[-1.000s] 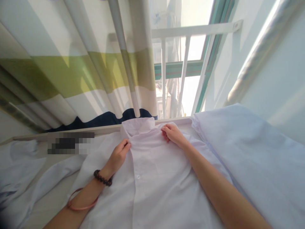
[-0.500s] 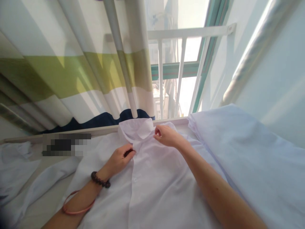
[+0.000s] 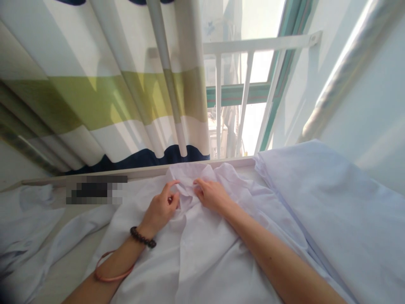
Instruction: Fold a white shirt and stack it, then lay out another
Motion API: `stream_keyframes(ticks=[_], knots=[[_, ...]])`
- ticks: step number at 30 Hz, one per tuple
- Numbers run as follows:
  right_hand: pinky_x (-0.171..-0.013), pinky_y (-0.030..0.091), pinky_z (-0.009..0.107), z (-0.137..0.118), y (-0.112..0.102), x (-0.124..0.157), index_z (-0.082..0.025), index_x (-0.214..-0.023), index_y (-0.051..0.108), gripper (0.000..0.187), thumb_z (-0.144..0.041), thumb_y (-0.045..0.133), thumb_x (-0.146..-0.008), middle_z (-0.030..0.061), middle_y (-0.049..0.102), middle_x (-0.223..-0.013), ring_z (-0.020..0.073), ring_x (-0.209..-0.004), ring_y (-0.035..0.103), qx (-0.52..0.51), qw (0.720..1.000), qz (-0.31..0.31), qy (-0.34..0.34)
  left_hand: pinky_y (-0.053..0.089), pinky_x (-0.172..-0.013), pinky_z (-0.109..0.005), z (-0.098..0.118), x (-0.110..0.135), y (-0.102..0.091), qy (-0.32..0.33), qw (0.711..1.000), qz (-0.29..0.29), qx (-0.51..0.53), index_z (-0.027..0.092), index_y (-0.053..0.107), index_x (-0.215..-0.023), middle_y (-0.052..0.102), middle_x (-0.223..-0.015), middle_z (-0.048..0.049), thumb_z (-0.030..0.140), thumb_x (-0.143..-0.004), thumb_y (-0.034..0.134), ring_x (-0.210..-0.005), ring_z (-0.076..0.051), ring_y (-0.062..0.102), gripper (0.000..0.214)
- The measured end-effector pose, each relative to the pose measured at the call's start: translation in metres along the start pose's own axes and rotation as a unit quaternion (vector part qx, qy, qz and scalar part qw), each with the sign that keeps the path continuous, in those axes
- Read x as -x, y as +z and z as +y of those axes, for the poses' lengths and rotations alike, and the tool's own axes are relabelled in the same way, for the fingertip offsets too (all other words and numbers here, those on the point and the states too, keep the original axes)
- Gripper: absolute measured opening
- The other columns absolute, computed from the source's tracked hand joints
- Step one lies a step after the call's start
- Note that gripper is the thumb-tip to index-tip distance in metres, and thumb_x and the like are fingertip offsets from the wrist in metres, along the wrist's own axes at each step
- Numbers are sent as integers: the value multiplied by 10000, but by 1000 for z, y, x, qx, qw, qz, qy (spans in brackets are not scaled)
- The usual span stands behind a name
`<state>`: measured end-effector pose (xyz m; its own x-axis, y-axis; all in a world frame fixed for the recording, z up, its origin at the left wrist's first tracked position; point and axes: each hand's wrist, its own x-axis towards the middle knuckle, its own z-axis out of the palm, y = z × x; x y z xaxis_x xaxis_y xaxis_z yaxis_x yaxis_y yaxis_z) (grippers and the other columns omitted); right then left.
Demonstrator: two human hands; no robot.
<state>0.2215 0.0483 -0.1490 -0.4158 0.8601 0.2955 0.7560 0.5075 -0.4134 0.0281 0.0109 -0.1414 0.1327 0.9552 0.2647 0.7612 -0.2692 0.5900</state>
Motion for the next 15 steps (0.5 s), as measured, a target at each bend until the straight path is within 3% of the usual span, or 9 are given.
stream_keyframes(ticks=[3, 7, 10, 12, 15], knots=[[-628, 372, 282, -1, -1, 1, -206, -1122, 617, 256, -289, 465, -933, 22, 673, -720, 193, -678, 614, -13, 1000, 7, 6, 426, -642, -271, -4, -2, 2, 32, 995, 0, -92, 265, 501, -1338, 652, -727, 6, 232, -903, 457, -659, -179, 619, 438], [-647, 395, 268, -3, 1, 4, -215, -1000, 640, 177, -204, 512, -878, 9, 615, -735, 162, -669, 563, -34, 996, 81, -28, 443, -796, -350, -5, -2, 1, 112, 972, 51, -198, 262, 693, -1118, 613, -916, -68, 208, -853, 558, -894, -239, 570, 303], [-772, 421, 320, -6, 2, 6, -216, -915, 664, 153, -162, 547, -832, 67, 594, -884, 207, -830, 548, 13, 980, 186, -62, 427, -877, -438, -6, -3, -1, 125, 957, 117, -235, 245, 729, -1031, 578, -1048, -111, 188, -821, 594, -1030, -298, 517, 256], [-862, 399, 382, -8, 3, 7, -215, -882, 658, 139, -145, 567, -803, 101, 587, -1010, 254, -965, 527, 46, 968, 237, -71, 382, -971, -482, -8, -4, -2, 147, 954, 127, -228, 222, 727, -970, 575, -1152, -118, 163, -822, 576, -1165, -325, 469, 220], [-988, 312, 454, -10, 2, 8, -214, -867, 603, 168, -91, 564, -759, 109, 567, -1225, 296, -1203, 452, 45, 963, 241, -110, 232, -1119, -516, -10, -7, -2, 190, 958, 103, -187, 204, 690, -892, 648, -1118, -83, 145, -859, 500, -1275, -304, 428, 202]])
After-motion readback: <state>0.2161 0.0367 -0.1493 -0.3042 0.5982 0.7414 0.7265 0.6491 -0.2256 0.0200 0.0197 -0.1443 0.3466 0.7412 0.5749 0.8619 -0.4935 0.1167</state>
